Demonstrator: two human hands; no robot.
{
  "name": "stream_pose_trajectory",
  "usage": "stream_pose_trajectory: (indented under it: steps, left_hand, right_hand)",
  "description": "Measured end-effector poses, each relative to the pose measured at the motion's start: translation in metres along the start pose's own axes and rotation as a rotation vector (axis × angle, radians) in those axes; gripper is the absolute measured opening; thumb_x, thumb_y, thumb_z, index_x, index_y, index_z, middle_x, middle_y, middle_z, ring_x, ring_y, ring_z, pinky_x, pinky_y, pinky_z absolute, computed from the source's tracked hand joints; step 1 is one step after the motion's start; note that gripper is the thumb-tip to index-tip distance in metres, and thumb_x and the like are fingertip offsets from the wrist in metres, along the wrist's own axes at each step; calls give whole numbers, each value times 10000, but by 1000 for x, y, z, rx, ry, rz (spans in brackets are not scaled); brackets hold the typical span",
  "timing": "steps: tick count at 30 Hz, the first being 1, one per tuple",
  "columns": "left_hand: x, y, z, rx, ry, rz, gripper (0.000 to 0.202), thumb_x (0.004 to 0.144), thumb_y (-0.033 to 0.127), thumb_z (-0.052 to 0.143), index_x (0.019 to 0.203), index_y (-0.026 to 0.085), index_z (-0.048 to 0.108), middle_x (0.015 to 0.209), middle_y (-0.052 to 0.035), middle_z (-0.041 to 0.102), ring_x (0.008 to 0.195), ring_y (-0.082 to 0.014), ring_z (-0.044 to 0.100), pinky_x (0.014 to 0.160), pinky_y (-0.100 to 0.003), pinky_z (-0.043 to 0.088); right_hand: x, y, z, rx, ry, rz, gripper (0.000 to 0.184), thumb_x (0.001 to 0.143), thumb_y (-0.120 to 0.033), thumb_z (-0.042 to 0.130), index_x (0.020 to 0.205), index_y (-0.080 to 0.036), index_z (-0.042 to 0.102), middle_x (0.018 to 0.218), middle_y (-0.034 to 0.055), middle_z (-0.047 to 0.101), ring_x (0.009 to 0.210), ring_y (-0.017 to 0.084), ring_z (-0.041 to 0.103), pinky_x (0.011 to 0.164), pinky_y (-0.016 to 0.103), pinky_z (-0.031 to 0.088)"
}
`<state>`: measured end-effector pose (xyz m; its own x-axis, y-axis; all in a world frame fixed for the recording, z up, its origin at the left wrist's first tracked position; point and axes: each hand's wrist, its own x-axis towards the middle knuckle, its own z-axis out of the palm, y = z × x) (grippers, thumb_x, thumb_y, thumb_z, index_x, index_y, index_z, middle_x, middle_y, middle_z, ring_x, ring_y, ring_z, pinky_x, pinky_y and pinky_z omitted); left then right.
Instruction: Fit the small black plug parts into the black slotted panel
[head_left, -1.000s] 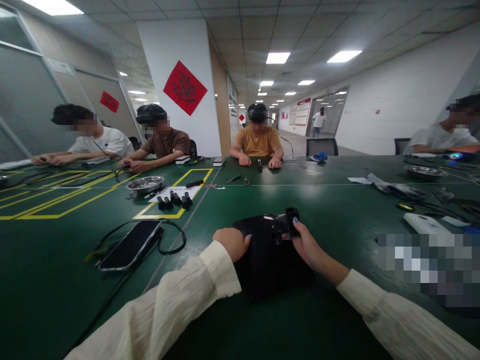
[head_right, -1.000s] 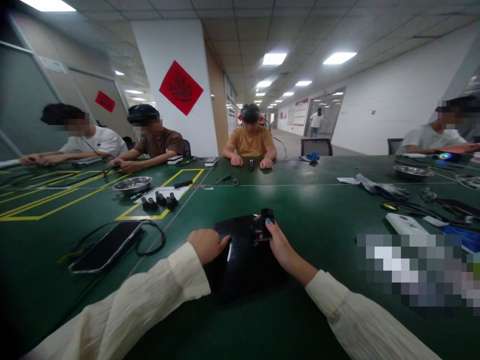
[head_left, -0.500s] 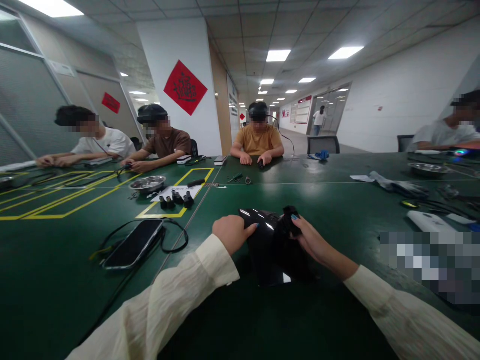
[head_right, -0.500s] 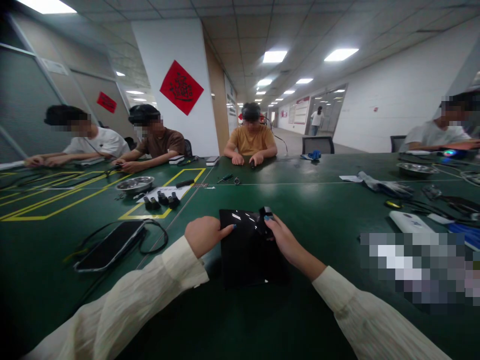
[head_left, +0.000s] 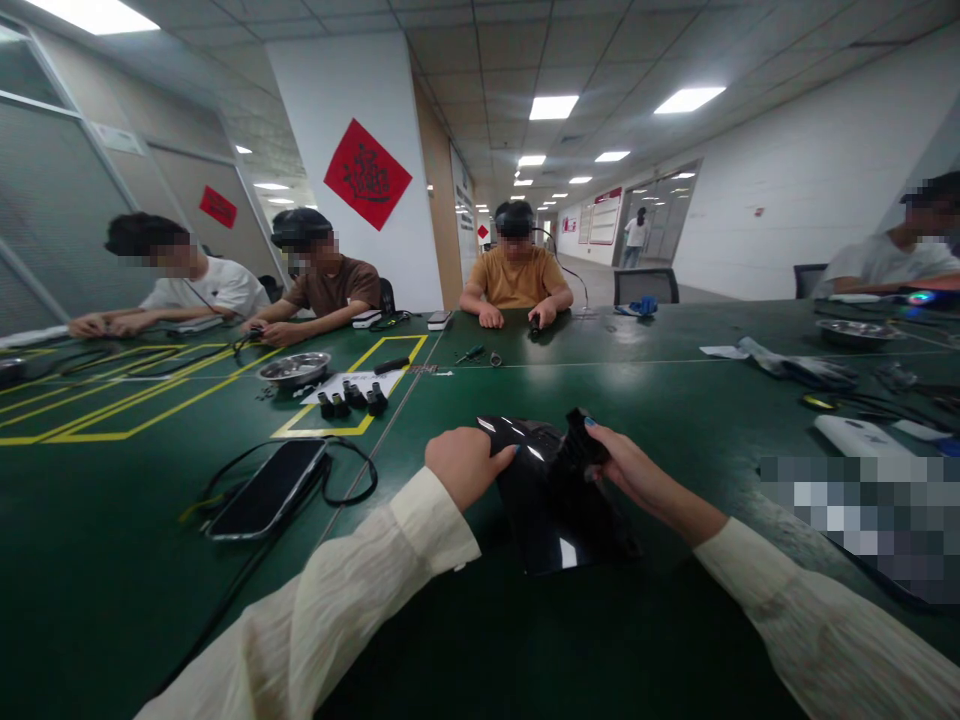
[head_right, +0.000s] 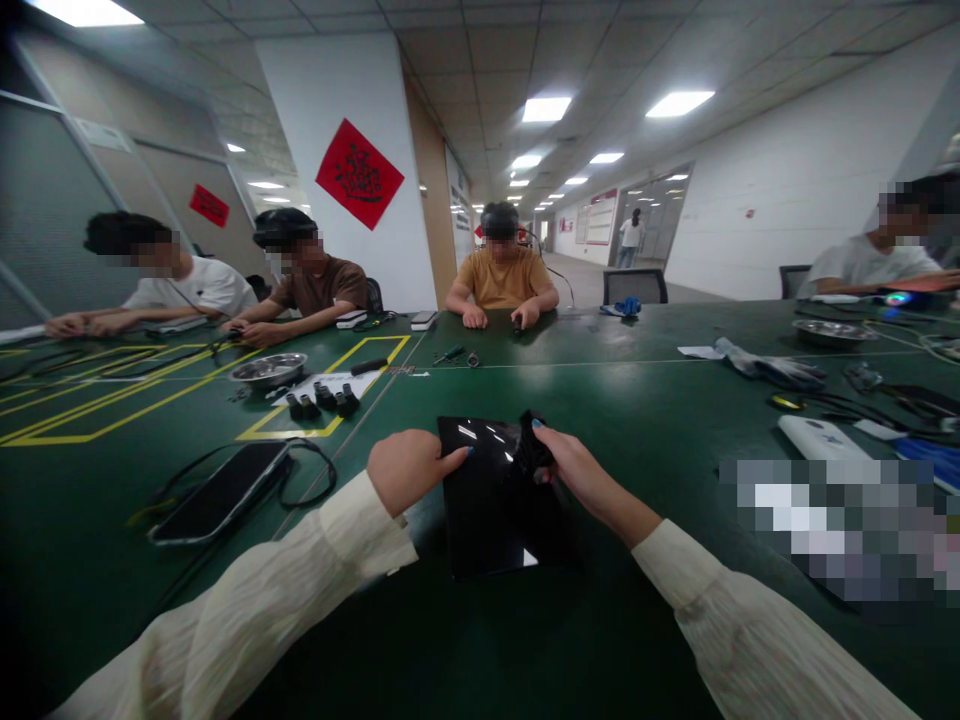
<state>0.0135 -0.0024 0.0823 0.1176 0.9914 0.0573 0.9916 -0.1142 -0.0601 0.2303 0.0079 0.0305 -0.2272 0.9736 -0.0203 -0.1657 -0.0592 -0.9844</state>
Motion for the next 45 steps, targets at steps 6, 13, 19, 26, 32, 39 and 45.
stream_pose_trajectory:
  steps: [6, 13, 19, 26, 32, 39, 45]
  left_hand:
    - [-4, 4, -5, 13, 18, 4, 587, 832, 608, 324, 784, 157, 696, 744, -128, 652, 784, -283, 643, 620, -335, 476]
    - [-2, 5, -7, -33, 19, 8, 585, 833, 604, 313, 743, 169, 693, 752, -112, 654, 759, -259, 636, 605, -318, 464]
    - [-2, 4, -8, -81, 35, 17, 580, 843, 586, 300, 713, 172, 685, 739, -99, 647, 753, -246, 629, 605, -311, 450]
    - [-2, 2, -7, -105, 42, 8, 564, 841, 573, 314, 660, 177, 672, 721, -83, 649, 722, -221, 619, 574, -284, 415]
    - [-2, 1, -8, -124, 23, 11, 565, 838, 576, 320, 644, 175, 667, 720, -78, 649, 707, -202, 610, 568, -271, 399]
    - [0, 0, -7, -128, 39, 14, 565, 831, 580, 320, 620, 178, 657, 690, -74, 637, 690, -213, 613, 561, -285, 395]
    - [0, 0, -7, -119, 24, 13, 572, 829, 582, 315, 633, 174, 665, 707, -75, 647, 708, -204, 616, 552, -267, 389]
  right_hand:
    - [3, 5, -3, 8, -17, 18, 390, 796, -518, 505, 759, -145, 614, 596, 18, 550, 455, 92, 420, 379, 213, 293]
    - [2, 1, 0, 29, -12, 29, 412, 816, -496, 451, 939, -146, 629, 691, 38, 591, 409, 76, 400, 330, 204, 283]
    - [7, 4, 3, 42, 25, 10, 421, 833, -483, 420, 955, -143, 636, 621, 19, 561, 366, 69, 375, 298, 196, 256]
    - [7, 8, -2, 21, -29, -10, 480, 838, -560, 397, 937, -159, 643, 721, 38, 608, 387, 60, 401, 311, 197, 273]
    - [6, 12, -7, -95, -83, 0, 713, 711, -738, 423, 1088, -154, 583, 604, 18, 593, 349, 77, 419, 345, 213, 262]
    - [19, 23, -22, -262, 211, -213, 729, 770, -744, 240, 1111, -196, 578, 689, 22, 581, 463, 113, 444, 421, 243, 313]
    - [19, 18, -37, -1160, 359, -277, 252, 825, -304, 443, 997, -159, 556, 929, 87, 579, 786, 182, 538, 674, 284, 387]
